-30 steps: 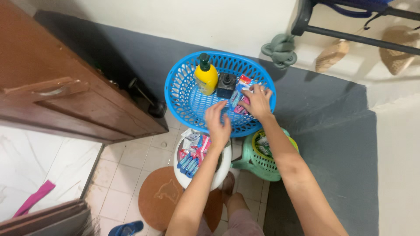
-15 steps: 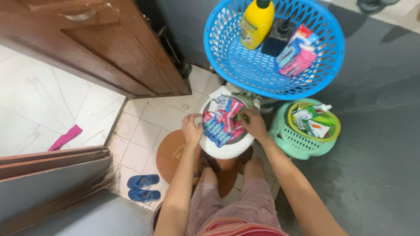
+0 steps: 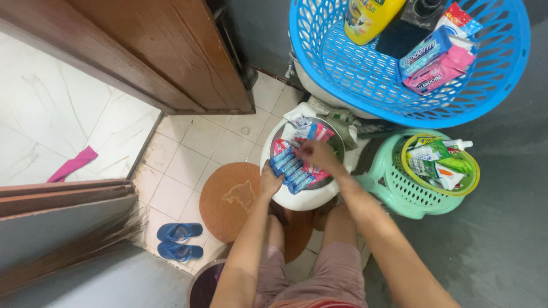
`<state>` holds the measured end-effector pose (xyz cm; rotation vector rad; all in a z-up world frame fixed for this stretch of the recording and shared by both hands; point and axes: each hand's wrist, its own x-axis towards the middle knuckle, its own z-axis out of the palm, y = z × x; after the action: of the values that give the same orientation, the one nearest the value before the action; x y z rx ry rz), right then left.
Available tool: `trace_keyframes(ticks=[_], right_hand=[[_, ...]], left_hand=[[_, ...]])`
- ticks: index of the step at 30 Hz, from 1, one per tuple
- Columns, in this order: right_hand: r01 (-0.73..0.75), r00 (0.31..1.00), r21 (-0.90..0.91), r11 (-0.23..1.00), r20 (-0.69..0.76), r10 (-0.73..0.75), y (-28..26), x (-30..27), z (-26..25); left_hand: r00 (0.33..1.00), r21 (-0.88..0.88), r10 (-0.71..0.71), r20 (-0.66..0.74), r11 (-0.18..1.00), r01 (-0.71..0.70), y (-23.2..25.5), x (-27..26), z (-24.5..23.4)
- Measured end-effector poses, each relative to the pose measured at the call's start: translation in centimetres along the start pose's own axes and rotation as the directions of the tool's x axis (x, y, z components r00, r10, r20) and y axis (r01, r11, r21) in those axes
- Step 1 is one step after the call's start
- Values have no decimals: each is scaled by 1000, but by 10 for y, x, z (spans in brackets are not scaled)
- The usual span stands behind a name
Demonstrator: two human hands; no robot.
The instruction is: The person transfers various toiletries and cleaning supplies from a white bucket and a green basket into a blue basket. Items handled include a yellow bottle, toothpaste tubes, and small packets. The person arranges the items within the blue basket.
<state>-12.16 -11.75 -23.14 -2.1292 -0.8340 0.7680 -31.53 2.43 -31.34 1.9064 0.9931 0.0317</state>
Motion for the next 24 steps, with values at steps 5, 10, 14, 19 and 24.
trace_keyframes(ticks=[5, 10, 14, 19, 24], right_hand=[[73, 995, -579, 812, 94, -22, -56, -77, 66], [65, 992, -609, 791, -46, -117, -23, -77, 80], [48, 990, -285, 957, -112, -83, 10, -43, 41], [73, 885, -452, 889, -381, -267, 53, 38, 5], [-44, 976, -527, 849, -205, -77, 49, 48, -3]], left_hand=[[976, -22, -199, -91, 980, 198, -6, 18, 27], [993, 62, -115, 13, 992, 114, 7, 23, 10], [982, 58, -167, 86, 985, 162, 18, 11, -7], [979, 226, -204, 7, 954, 197, 42, 1, -20], [991, 298, 77, -111, 954, -41, 72, 1, -25]])
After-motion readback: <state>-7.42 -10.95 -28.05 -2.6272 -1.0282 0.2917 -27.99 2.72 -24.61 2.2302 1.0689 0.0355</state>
